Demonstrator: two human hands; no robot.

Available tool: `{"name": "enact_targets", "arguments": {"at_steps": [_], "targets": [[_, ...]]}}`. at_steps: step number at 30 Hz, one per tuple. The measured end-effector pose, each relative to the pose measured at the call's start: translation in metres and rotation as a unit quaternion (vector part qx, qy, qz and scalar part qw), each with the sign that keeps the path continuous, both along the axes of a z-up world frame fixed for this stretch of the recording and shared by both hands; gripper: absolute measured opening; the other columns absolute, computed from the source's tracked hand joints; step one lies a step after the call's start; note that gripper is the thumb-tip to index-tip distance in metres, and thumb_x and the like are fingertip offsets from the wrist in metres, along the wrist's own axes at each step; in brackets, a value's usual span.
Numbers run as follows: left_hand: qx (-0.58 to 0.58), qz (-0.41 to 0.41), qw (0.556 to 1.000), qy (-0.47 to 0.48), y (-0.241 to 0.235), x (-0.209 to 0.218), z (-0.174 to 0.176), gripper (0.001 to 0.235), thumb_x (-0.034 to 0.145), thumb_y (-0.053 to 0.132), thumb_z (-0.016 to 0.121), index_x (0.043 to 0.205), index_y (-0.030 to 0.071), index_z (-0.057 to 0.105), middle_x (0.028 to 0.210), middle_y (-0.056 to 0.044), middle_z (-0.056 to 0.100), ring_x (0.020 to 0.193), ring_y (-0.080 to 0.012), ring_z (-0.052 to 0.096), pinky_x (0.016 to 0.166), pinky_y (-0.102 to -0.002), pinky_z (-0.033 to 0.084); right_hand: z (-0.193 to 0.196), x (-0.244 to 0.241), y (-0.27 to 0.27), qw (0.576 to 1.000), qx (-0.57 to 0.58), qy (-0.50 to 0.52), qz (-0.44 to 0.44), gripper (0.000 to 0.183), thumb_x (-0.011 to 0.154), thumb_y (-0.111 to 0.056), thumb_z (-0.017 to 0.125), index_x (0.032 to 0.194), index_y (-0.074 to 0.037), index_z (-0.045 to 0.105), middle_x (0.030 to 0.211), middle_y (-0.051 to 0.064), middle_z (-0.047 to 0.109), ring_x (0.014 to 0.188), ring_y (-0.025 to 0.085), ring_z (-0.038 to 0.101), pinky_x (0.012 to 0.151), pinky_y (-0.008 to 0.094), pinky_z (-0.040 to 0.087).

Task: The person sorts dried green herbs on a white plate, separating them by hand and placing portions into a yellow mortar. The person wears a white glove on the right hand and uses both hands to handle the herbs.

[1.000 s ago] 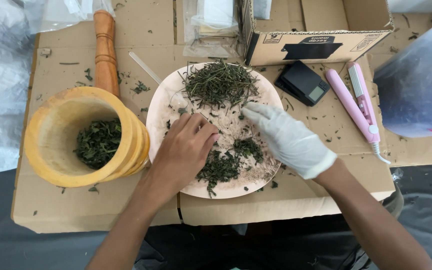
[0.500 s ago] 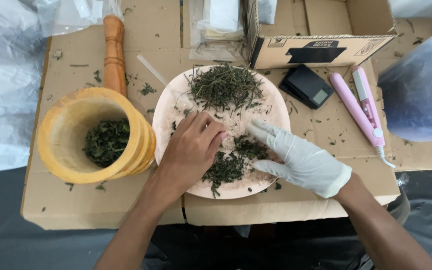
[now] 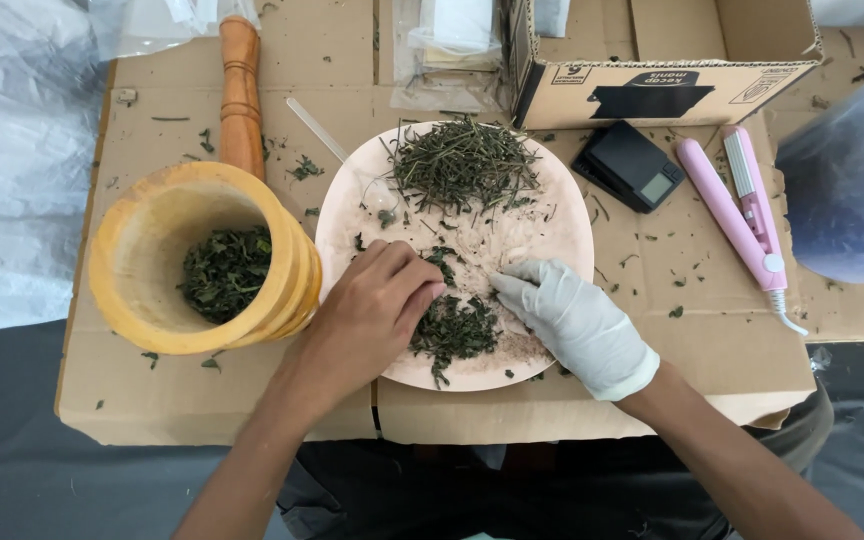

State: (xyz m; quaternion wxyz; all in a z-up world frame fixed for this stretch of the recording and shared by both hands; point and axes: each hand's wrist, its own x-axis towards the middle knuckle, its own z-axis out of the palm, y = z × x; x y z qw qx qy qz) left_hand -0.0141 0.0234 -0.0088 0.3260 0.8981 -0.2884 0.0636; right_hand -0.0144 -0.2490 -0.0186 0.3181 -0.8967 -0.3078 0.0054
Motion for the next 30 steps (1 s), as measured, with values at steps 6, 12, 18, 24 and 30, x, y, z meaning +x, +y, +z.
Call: {"name": "enact_targets", "arguments": {"at_steps": [6, 12, 18, 24, 30], "targets": [[0.008, -0.021, 0.999, 0.028, 0.001, -0.006, 0.000, 0.014, 0.110, 0.016, 0.065, 0.106, 0.009, 0.076, 0.093, -0.009, 0.064, 0.094, -0.0288, 0.066, 0.083, -0.042, 0.058, 0.028, -0.012, 0.012, 0.960, 0.023, 0.259, -0.099, 0.048, 0.094, -0.022, 0.085, 0.142, -0.024, 0.079, 0.140, 0.007, 0.075, 0.138, 0.026, 0.069, 0.112, 0.037, 0.060], [0.027, -0.051, 0.998, 0.038, -0.015, -0.011, 0.001, 0.015, 0.108, 0.013, 0.066, 0.106, 0.009, 0.080, 0.091, -0.009, 0.066, 0.092, -0.0249, 0.066, 0.082, -0.038, 0.056, 0.042, -0.011, 0.029, 0.890, 0.118, 0.385, -0.215, 0.045, 0.090, -0.009, 0.087, 0.133, -0.017, 0.084, 0.134, 0.008, 0.082, 0.136, 0.020, 0.074, 0.111, 0.037, 0.062], [0.057, -0.081, 0.995, 0.018, -0.033, -0.016, 0.004, 0.017, 0.106, 0.019, 0.072, 0.110, 0.003, 0.078, 0.095, -0.013, 0.066, 0.092, -0.0274, 0.063, 0.079, -0.040, 0.053, 0.012, -0.005, 0.004, 0.980, 0.107, 0.169, -0.024, 0.028, 0.094, -0.004, 0.077, 0.120, -0.009, 0.084, 0.108, -0.001, 0.075, 0.086, 0.011, 0.071, 0.076, 0.025, 0.059], [0.090, -0.062, 0.992, -0.064, -0.040, -0.013, -0.018, 0.010, 0.103, 0.013, 0.072, 0.101, 0.003, 0.074, 0.095, -0.009, 0.058, 0.092, -0.0265, 0.058, 0.080, -0.040, 0.050, 0.024, 0.003, -0.003, 0.963, 0.132, 0.211, -0.103, 0.020, 0.095, -0.002, 0.078, 0.113, -0.007, 0.087, 0.107, -0.002, 0.077, 0.064, 0.007, 0.064, 0.058, 0.021, 0.054], [0.087, -0.052, 0.993, -0.053, -0.041, -0.011, -0.015, 0.013, 0.106, 0.012, 0.069, 0.100, 0.003, 0.077, 0.091, -0.008, 0.057, 0.088, -0.0240, 0.057, 0.076, -0.038, 0.049, 0.009, 0.004, -0.015, 0.970, 0.140, 0.181, -0.085, 0.030, 0.094, 0.006, 0.075, 0.120, -0.005, 0.084, 0.122, 0.001, 0.076, 0.096, 0.011, 0.074, 0.082, 0.022, 0.058]]}}
